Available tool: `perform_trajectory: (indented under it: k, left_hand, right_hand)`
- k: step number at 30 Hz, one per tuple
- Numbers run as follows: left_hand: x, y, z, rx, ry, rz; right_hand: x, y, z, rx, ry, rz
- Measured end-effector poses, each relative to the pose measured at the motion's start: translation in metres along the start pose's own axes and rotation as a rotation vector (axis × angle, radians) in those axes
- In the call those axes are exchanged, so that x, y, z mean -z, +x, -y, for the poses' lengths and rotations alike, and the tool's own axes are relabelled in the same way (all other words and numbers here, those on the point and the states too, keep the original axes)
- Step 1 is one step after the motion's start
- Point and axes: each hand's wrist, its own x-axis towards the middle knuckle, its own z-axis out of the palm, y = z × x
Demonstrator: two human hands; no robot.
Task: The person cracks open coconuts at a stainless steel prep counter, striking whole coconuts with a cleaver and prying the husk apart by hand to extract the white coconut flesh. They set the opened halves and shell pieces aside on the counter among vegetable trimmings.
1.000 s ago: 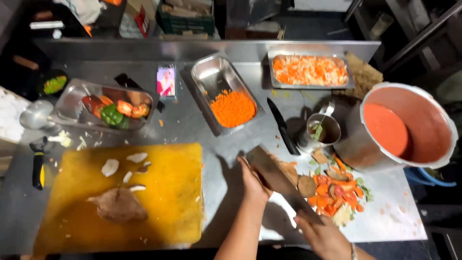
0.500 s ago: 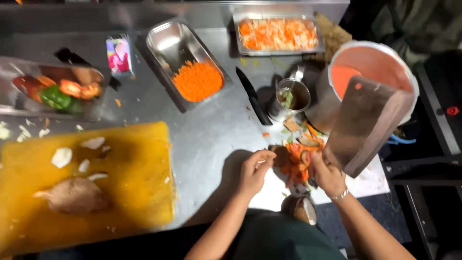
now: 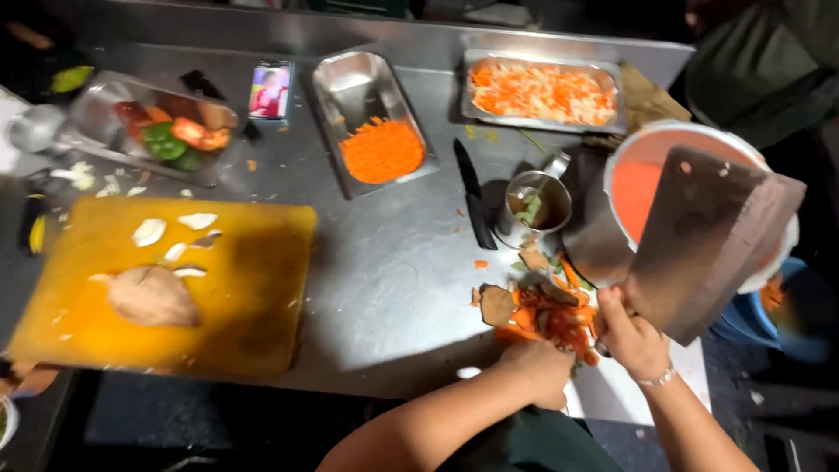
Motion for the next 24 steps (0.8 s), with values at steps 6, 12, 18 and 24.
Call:
perform_trajectory:
  k: [6,12,18,24]
  left_hand:
    - [-0.004,-0.016,0.046,0.15,-0.115,-0.084]
    - [0.028,-0.069,0.105,0.143,-1.082,-0.643]
    - [0.077,-0.125,0.094,-0.094,-1.143,-0.93]
    - [0.096,-0.153,0.115,-0.334,-1.018,-0.944]
  right_hand:
    - [0.004,0.008,-0.008,0.278,-0.15,0.015]
    - [-0.036,-0.018,0.011,0.085,-0.399,0.18]
    - [-0.093,-0.031,0.075,-0.037,0.463,0.237]
    - [-0.127,-0.034,0.09,-0.219,0.568,0.21]
